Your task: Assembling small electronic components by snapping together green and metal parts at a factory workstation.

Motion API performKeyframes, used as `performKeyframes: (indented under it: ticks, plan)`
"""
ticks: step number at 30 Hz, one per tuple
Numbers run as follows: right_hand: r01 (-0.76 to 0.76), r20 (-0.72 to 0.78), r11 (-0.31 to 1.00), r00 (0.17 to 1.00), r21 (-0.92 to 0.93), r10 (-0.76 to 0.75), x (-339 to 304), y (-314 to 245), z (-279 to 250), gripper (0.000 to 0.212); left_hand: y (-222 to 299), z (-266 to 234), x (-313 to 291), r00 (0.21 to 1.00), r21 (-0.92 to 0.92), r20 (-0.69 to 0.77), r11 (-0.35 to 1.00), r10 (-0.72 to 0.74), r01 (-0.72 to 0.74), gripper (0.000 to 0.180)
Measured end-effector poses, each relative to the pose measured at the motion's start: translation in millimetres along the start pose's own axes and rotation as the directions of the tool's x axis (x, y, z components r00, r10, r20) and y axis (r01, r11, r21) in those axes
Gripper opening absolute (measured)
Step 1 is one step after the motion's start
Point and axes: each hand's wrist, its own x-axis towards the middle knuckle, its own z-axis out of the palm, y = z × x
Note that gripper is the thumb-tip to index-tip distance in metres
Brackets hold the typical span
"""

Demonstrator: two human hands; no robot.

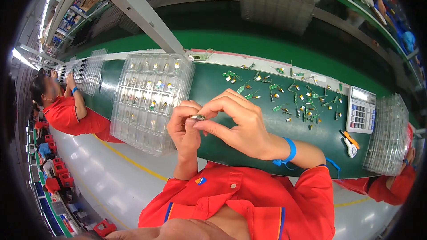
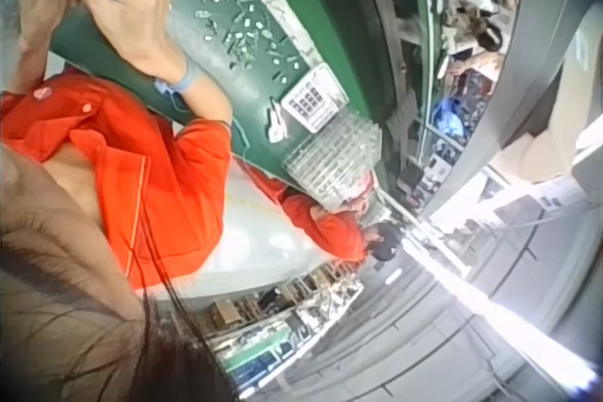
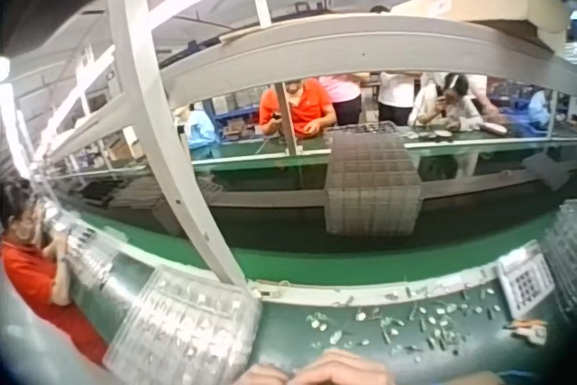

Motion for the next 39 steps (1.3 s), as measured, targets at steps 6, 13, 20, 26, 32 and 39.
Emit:
performKeyframes:
  ticks: [6, 13, 20, 26, 32, 39]
  plan:
    - [-0.018, 0.056, 0.998, 0.998, -0.064, 0.021, -3.0, 5.6, 6.0, 0.019, 4.7, 8.1, 5.0, 0.963, 0.387, -0.009, 0.889, 0.269, -0.245, 0.024]
    - [-0.221, 0.126, 0.968, 0.97, 0.121, 0.206, -5.7, 7.0, 14.7, 0.016, -2.3, 7.5, 2.1, 0.958, 0.457, -0.059, 0.861, 0.28, -0.223, 0.01]
    - [-0.453, 0.264, 0.772, 0.891, 0.447, 0.37, 2.1, 10.4, 15.9, 0.016, 9.4, -5.6, 4.2, 0.972, 0.449, -0.034, 0.873, 0.231, -0.191, 0.015]
    - [-0.583, 0.335, 0.66, 0.813, 0.475, 0.477, 1.1, 15.7, 20.6, 0.016, 3.2, -13.5, -5.3, 0.972, 0.058, -0.233, 0.998, 0.036, -0.023, 0.012]
    - [-0.679, 0.381, 0.495, 0.724, 0.542, 0.576, 5.4, 21.5, 25.3, 0.017, 4.5, -35.7, -8.6, 0.876, 0.023, -0.482, 1.0, 0.014, -0.003, 0.003]
    - [-0.756, 0.508, 0.32, 0.632, 0.572, 0.585, 7.9, 17.5, 34.8, 0.018, -9.0, -34.6, -14.0, 0.96, 0.24, -0.246, 0.968, 0.136, -0.075, 0.024]
